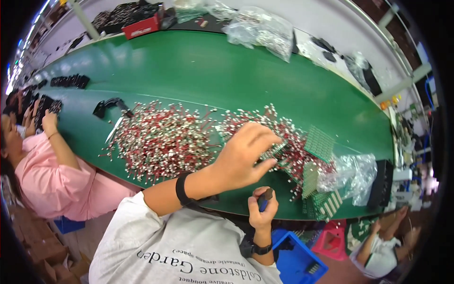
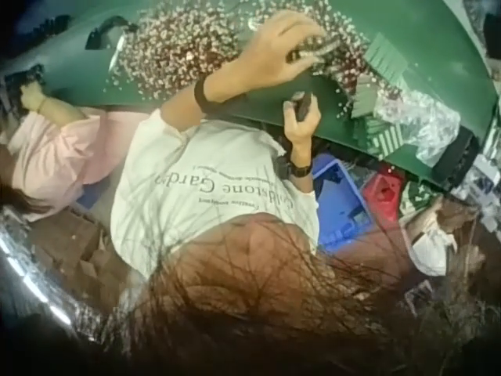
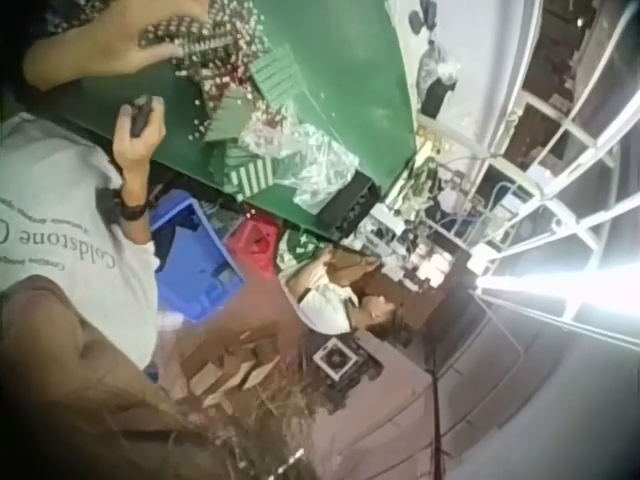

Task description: The person picks up a wire from a pile, trims its end with pliers, and sets it down. They then pick up a circuit board, trim the ends of the wires attached to it one by one with pliers, and place the board onto a stack.

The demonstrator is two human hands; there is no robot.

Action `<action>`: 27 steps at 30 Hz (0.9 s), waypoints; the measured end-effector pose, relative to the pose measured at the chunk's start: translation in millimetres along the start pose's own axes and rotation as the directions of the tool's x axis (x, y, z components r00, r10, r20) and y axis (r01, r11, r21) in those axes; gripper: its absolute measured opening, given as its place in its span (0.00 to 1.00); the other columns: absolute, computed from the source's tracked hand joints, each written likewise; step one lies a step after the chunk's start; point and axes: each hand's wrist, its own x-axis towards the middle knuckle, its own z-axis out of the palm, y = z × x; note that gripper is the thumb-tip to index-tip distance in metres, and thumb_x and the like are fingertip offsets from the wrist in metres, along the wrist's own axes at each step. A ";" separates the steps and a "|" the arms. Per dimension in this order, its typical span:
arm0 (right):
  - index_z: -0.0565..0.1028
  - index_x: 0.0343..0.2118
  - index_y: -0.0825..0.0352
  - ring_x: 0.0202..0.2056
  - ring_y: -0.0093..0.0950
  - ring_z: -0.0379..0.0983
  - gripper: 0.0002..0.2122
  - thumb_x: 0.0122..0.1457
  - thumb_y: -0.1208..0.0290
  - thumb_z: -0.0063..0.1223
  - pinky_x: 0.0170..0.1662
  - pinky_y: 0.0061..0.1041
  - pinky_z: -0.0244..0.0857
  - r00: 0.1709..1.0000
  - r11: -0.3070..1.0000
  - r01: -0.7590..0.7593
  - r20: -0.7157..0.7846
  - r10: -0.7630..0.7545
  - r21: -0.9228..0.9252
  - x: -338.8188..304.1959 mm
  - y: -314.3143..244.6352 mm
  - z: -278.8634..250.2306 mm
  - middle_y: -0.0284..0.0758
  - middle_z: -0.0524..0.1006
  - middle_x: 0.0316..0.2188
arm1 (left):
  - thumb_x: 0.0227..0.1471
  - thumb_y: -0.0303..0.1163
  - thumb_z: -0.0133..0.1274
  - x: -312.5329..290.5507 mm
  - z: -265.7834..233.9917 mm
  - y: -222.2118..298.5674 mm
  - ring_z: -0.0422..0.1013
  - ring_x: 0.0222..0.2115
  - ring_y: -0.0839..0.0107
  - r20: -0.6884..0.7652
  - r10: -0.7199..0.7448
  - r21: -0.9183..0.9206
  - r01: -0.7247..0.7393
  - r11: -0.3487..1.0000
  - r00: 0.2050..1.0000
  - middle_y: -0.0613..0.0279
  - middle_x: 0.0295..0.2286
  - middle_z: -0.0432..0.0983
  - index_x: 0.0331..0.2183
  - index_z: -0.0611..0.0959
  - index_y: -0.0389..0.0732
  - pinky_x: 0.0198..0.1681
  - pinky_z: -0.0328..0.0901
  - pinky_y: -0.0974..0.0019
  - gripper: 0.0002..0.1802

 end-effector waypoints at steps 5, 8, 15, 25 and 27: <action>0.68 0.35 0.71 0.30 0.23 0.68 0.08 0.52 0.82 0.52 0.37 0.20 0.63 0.961 0.975 -0.003 -0.269 0.064 0.223 -29.2 16.6 -1.9 0.36 0.72 0.30 | 0.28 0.28 0.67 21.0 65.5 33.7 0.66 0.45 0.52 0.302 0.170 -0.031 -0.168 0.985 0.938 0.52 0.43 0.69 0.41 0.77 0.42 0.46 0.65 0.55 0.31; 0.66 0.37 0.70 0.33 0.24 0.68 0.08 0.54 0.82 0.50 0.38 0.21 0.64 0.959 0.951 0.023 -0.275 0.066 0.308 -34.7 24.5 -3.0 0.35 0.71 0.32 | 0.28 0.32 0.64 21.2 96.8 35.2 0.63 0.49 0.51 0.378 0.279 0.068 -0.327 0.943 0.883 0.52 0.45 0.68 0.37 0.79 0.42 0.49 0.63 0.52 0.25; 0.66 0.37 0.69 0.33 0.26 0.69 0.09 0.53 0.82 0.50 0.40 0.25 0.66 0.969 0.920 0.082 -0.248 0.017 0.384 -34.9 33.1 -9.1 0.37 0.71 0.32 | 0.29 0.34 0.63 14.2 116.6 23.7 0.64 0.43 0.57 0.363 0.370 -0.030 -0.386 0.922 0.855 0.58 0.37 0.70 0.23 0.81 0.40 0.40 0.66 0.58 0.13; 0.63 0.39 0.68 0.31 0.26 0.66 0.12 0.53 0.82 0.48 0.39 0.29 0.68 0.970 0.886 0.102 -0.244 0.014 0.453 -26.6 37.0 -15.4 0.38 0.69 0.29 | 0.33 0.32 0.67 72.7 104.4 6.2 0.60 0.54 0.44 0.441 0.197 -0.202 -0.117 0.972 0.876 0.43 0.50 0.65 0.49 0.76 0.45 0.57 0.59 0.51 0.36; 0.63 0.40 0.67 0.31 0.27 0.66 0.12 0.53 0.83 0.48 0.38 0.30 0.67 0.970 0.876 0.072 -0.238 0.050 0.477 -25.7 35.2 -15.5 0.37 0.68 0.29 | 0.31 0.33 0.69 89.4 115.6 -0.4 0.58 0.55 0.43 0.465 0.169 -0.122 -0.125 0.985 0.869 0.40 0.51 0.63 0.53 0.73 0.46 0.57 0.58 0.51 0.42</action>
